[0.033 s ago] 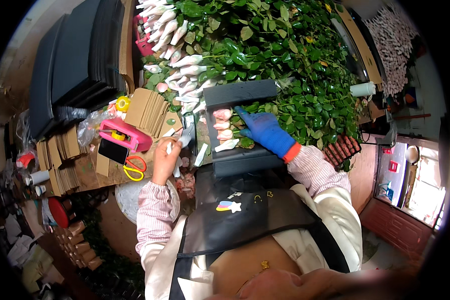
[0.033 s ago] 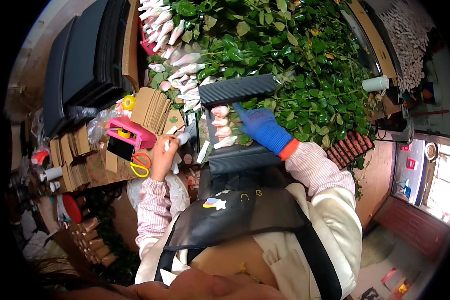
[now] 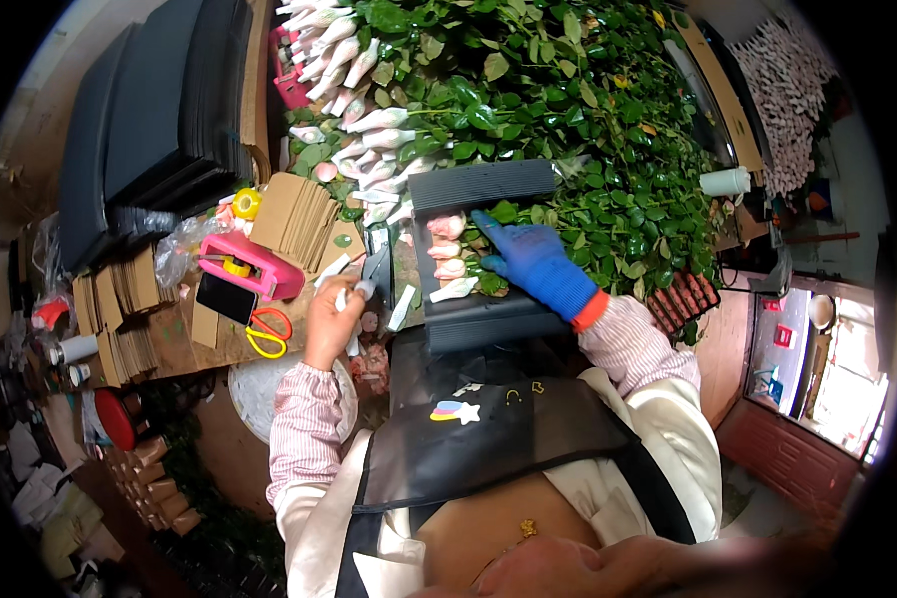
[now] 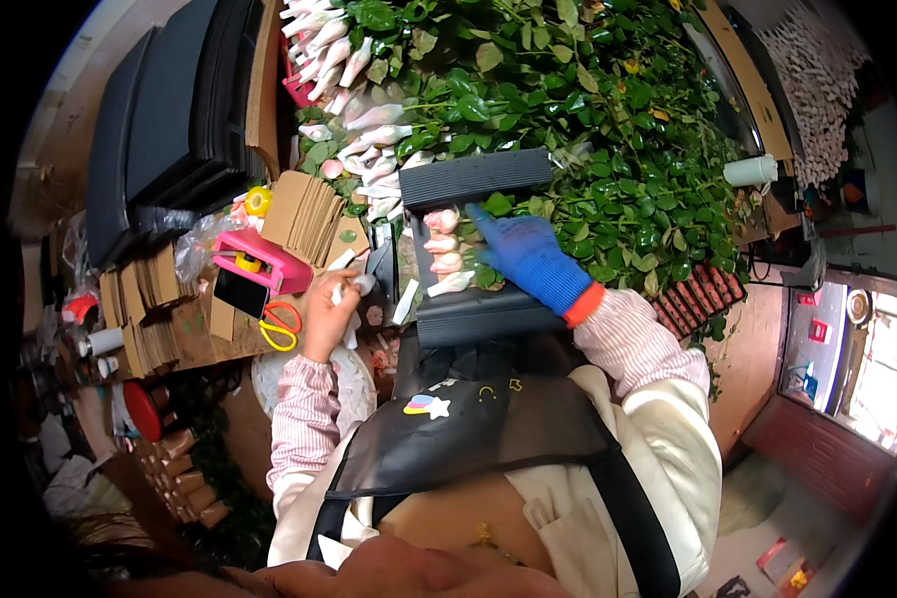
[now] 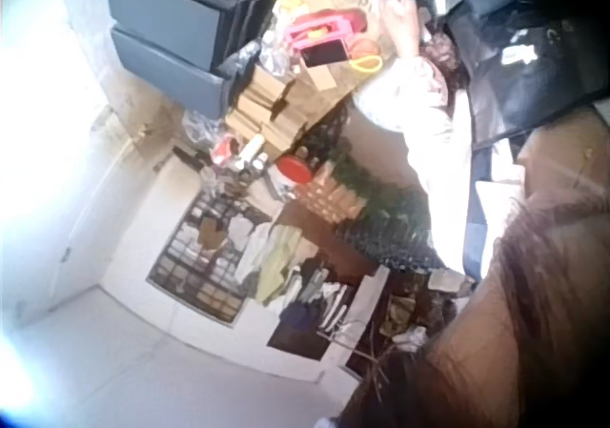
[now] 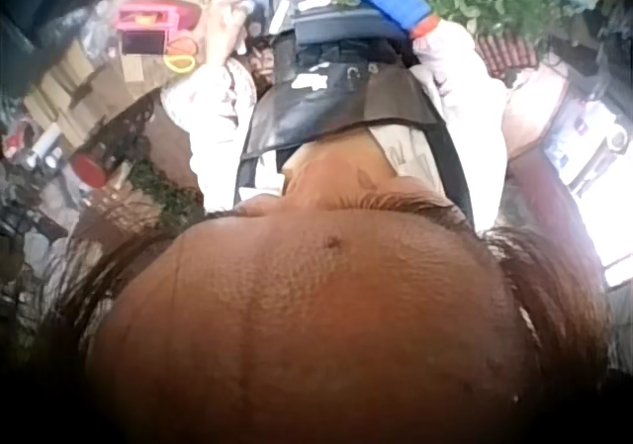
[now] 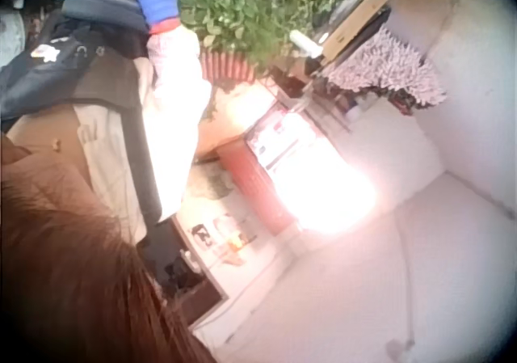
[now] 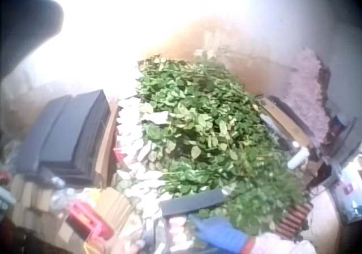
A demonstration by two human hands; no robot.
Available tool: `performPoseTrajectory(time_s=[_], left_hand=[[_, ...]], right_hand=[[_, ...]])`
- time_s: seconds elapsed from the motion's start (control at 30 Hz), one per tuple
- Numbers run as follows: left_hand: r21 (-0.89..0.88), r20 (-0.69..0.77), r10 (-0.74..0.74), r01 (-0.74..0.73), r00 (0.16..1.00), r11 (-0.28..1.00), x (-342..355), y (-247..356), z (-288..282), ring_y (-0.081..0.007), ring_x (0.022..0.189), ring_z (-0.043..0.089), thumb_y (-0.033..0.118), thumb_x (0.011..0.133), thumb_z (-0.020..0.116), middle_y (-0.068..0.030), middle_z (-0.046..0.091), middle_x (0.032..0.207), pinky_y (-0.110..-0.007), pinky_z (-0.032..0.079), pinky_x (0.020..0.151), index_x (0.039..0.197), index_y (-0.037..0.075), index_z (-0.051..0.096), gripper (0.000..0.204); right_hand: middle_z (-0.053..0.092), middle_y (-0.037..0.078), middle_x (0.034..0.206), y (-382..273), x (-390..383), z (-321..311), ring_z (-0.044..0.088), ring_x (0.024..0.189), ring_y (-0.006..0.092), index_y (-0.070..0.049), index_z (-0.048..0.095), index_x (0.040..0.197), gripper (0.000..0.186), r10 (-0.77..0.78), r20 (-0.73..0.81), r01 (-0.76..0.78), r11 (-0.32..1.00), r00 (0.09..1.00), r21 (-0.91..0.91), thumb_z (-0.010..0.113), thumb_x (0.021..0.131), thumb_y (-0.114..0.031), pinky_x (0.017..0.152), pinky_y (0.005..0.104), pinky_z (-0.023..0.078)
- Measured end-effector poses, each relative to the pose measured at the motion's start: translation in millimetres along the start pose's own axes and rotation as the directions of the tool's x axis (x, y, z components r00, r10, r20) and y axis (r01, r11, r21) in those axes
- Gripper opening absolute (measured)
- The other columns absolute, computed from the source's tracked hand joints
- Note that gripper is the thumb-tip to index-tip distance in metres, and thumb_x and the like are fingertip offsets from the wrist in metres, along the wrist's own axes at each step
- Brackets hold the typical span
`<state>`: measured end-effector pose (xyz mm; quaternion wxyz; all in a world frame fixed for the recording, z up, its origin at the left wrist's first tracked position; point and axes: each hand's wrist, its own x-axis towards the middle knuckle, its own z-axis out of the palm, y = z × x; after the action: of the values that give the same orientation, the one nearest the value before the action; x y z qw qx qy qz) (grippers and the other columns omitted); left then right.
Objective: The person arranges white tulips and green leafy branches into a black rectangular tray. They pick up individual tulips and leaves, place them into the tray, and adjust the arrangement by hand.
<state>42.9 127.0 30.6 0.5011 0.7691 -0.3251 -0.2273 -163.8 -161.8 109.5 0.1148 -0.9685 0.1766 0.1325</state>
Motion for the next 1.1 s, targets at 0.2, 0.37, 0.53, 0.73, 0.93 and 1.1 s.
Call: performPoseTrajectory(time_s=[0.2,0.37,0.53,0.73,0.93,1.1], left_hand=[[0.028,0.270,-0.212,0.212,0.939,0.977,4.0,50.5,53.4,-0.0305,0.085,0.071,0.042,0.083,0.086,-0.0163,0.072,0.087,-0.042,0.053,0.079,0.097,0.001,0.068,0.047],[0.054,0.557,-0.152,0.147,0.817,0.988,19.4,36.5,77.6,-0.0160,0.083,0.067,0.031,0.094,0.077,-0.0099,0.074,0.088,-0.033,0.052,0.079,0.105,0.000,0.074,0.033],[-0.224,0.372,-0.239,0.336,0.897,0.915,-2.4,12.2,86.2,-0.0258,0.076,0.067,0.030,0.097,0.072,-0.0118,0.071,0.084,-0.039,0.052,0.074,0.103,0.000,0.074,0.031],[0.138,0.022,-0.456,0.449,0.890,0.883,-59.3,3.6,-62.9,-0.0179,0.071,0.065,0.033,0.094,0.077,-0.0038,0.071,0.081,-0.034,0.053,0.066,0.100,0.002,0.075,0.032],[0.930,-0.100,-0.328,0.206,0.939,0.305,-121.4,-37.7,-99.8,-0.0338,0.098,0.067,0.039,0.080,0.083,-0.0108,0.074,0.100,-0.045,0.050,0.086,0.100,0.011,0.077,0.035],[0.133,0.047,-0.054,0.048,0.997,0.990,-15.8,10.9,54.1,-0.0352,0.109,0.060,0.030,0.088,0.081,-0.0172,0.066,0.114,-0.043,0.048,0.095,0.120,0.001,0.061,0.048]], right_hand=[[0.074,0.011,0.096,-9.4,10.8,8.7,0.073,0.090,0.0329,-0.017,0.070,0.112,0.033,-0.130,0.446,0.202,0.972,0.885,-0.119,0.066,0.096,-0.045,0.079,0.0466,0.057],[0.076,0.014,0.095,-21.8,26.2,15.7,0.075,0.092,0.0329,-0.012,0.074,0.103,0.019,-0.132,0.494,0.255,0.948,0.859,-0.190,0.065,0.094,-0.026,0.078,0.0467,0.058],[0.077,0.016,0.101,-20.1,28.5,10.6,0.076,0.096,0.0312,-0.009,0.077,0.104,0.021,-0.178,0.517,0.309,0.934,0.837,-0.179,0.064,0.092,-0.021,0.079,0.0456,0.059],[0.075,0.010,0.086,-22.1,27.7,10.1,0.075,0.084,0.0310,-0.014,0.072,0.099,0.013,-0.297,0.567,0.467,0.866,0.769,-0.180,0.063,0.093,-0.020,0.067,0.0467,0.057],[0.074,0.009,0.084,10.0,32.7,72.9,0.075,0.079,0.0303,-0.016,0.070,0.103,0.013,-0.601,0.254,0.638,0.764,0.757,-0.095,0.062,0.093,-0.021,0.066,0.0465,0.056],[0.076,0.011,0.090,-8.1,30.5,16.8,0.076,0.084,0.0301,-0.013,0.072,0.100,0.015,-0.479,0.485,0.594,0.797,0.731,-0.108,0.060,0.095,-0.020,0.069,0.0457,0.057]])
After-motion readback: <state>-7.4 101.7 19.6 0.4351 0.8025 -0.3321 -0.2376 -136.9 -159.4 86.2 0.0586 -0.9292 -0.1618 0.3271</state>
